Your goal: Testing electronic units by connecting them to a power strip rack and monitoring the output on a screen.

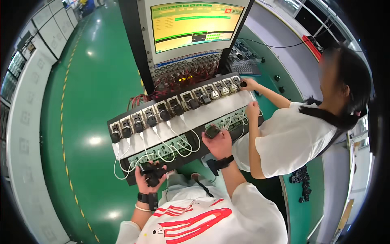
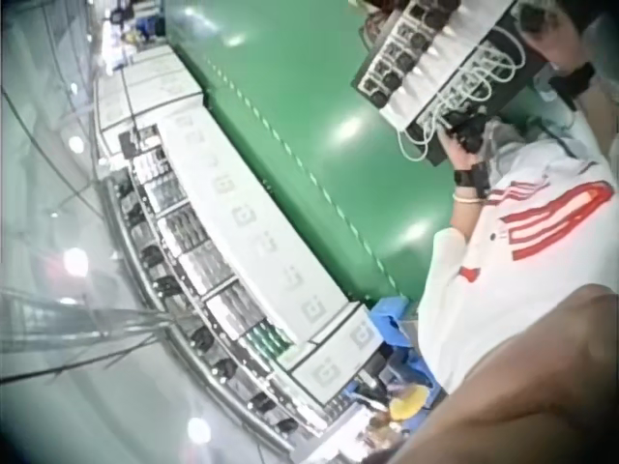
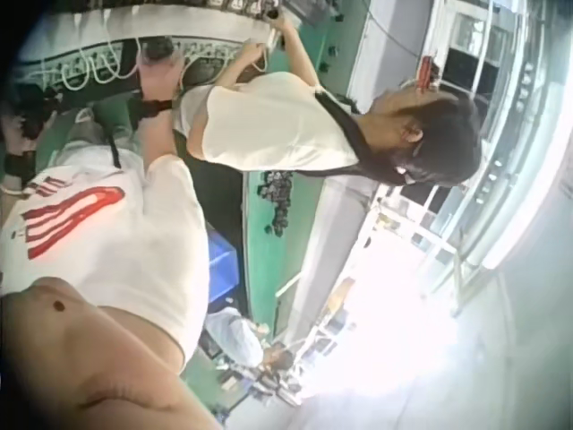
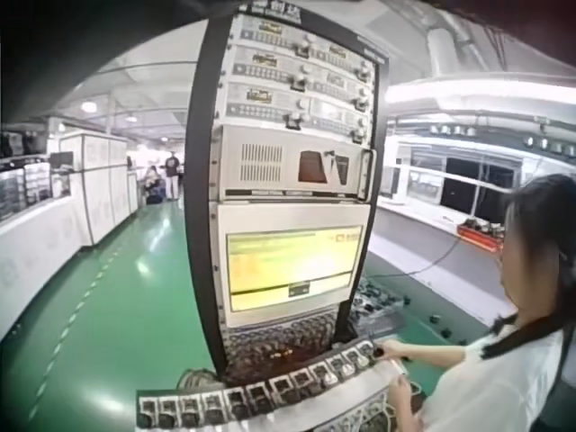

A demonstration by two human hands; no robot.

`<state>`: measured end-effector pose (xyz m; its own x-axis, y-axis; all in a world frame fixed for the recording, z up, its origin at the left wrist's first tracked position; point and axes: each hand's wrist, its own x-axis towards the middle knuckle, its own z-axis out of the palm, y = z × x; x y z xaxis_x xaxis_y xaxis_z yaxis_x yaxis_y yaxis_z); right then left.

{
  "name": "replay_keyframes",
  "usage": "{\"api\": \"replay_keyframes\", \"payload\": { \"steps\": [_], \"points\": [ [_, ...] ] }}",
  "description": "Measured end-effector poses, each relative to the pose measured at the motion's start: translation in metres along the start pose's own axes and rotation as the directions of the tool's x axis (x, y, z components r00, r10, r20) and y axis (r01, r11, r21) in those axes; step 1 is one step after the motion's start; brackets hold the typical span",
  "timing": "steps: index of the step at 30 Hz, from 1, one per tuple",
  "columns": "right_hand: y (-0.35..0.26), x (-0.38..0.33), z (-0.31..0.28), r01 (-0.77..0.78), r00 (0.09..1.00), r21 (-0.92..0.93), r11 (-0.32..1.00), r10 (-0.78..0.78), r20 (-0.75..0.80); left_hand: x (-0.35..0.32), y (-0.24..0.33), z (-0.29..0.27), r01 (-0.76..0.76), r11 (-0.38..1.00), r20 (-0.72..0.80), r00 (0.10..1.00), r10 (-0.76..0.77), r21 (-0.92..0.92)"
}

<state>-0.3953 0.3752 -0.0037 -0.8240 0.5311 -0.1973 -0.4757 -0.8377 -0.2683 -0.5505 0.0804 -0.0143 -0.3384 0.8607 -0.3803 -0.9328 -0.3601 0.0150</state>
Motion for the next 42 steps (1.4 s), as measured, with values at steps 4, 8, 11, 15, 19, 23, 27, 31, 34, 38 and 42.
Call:
{"api": "replay_keyframes", "payload": {
  "steps": [4, 8, 11, 15, 19, 23, 27, 31, 34, 38, 42],
  "points": [
    [0.004, 0.038, -0.006, 0.112, 0.985, -0.18, 0.977, -0.134, -0.114, 0.026, 0.043, 0.005, 0.008, 0.995, -0.034, 0.999, -0.005, 0.095],
    [-0.02, 0.081, -0.026, 0.23, 0.816, -0.655, 0.719, -0.509, -0.273, 0.053, 0.056, 0.018, 0.011, 1.0, 0.044, 0.999, -0.012, 0.023],
    [-0.055, 0.119, -0.036, 0.222, 0.612, -0.877, 0.427, -0.761, -0.215, 0.071, 0.046, 0.032, -0.033, 0.998, 0.043, 0.999, 0.031, 0.059],
    [-0.082, 0.164, -0.046, -0.014, 0.576, -0.994, -0.11, -0.813, 0.082, 0.09, 0.023, 0.05, -0.048, 0.999, 0.089, 0.995, 0.049, -0.013],
    [-0.083, 0.178, -0.049, -0.209, 0.69, -0.883, -0.42, -0.704, 0.171, 0.105, 0.012, 0.063, -0.029, 1.0, 0.126, 0.992, 0.029, 0.002],
    [-0.087, 0.183, -0.041, -0.257, 0.709, -0.792, -0.554, -0.665, 0.235, 0.113, 0.014, 0.067, -0.04, 0.999, 0.103, 0.994, 0.037, 0.024],
    [-0.1, 0.189, -0.042, -0.322, 0.741, -0.796, -0.512, -0.66, 0.125, 0.114, 0.018, 0.066, -0.088, 0.996, 0.096, 0.991, 0.09, -0.019],
    [-0.105, 0.196, -0.056, -0.311, 0.771, -0.671, -0.673, -0.592, 0.236, 0.117, 0.016, 0.063, -0.104, 0.995, 0.117, 0.988, 0.103, 0.002],
    [-0.109, 0.203, -0.044, -0.356, 0.841, -0.666, -0.656, -0.535, 0.078, 0.122, 0.014, 0.064, -0.094, 0.995, 0.117, 0.988, 0.096, -0.018],
    [-0.086, 0.179, 0.014, -0.253, 0.788, -0.608, -0.753, -0.525, 0.322, 0.135, 0.012, 0.067, -0.096, 0.995, 0.163, 0.982, 0.098, -0.018],
    [0.002, 0.11, 0.059, 0.459, 0.876, -0.84, -0.288, -0.01, 0.482, 0.145, 0.009, 0.068, -0.081, 0.997, 0.14, 0.987, 0.083, -0.018]
  ]
}}
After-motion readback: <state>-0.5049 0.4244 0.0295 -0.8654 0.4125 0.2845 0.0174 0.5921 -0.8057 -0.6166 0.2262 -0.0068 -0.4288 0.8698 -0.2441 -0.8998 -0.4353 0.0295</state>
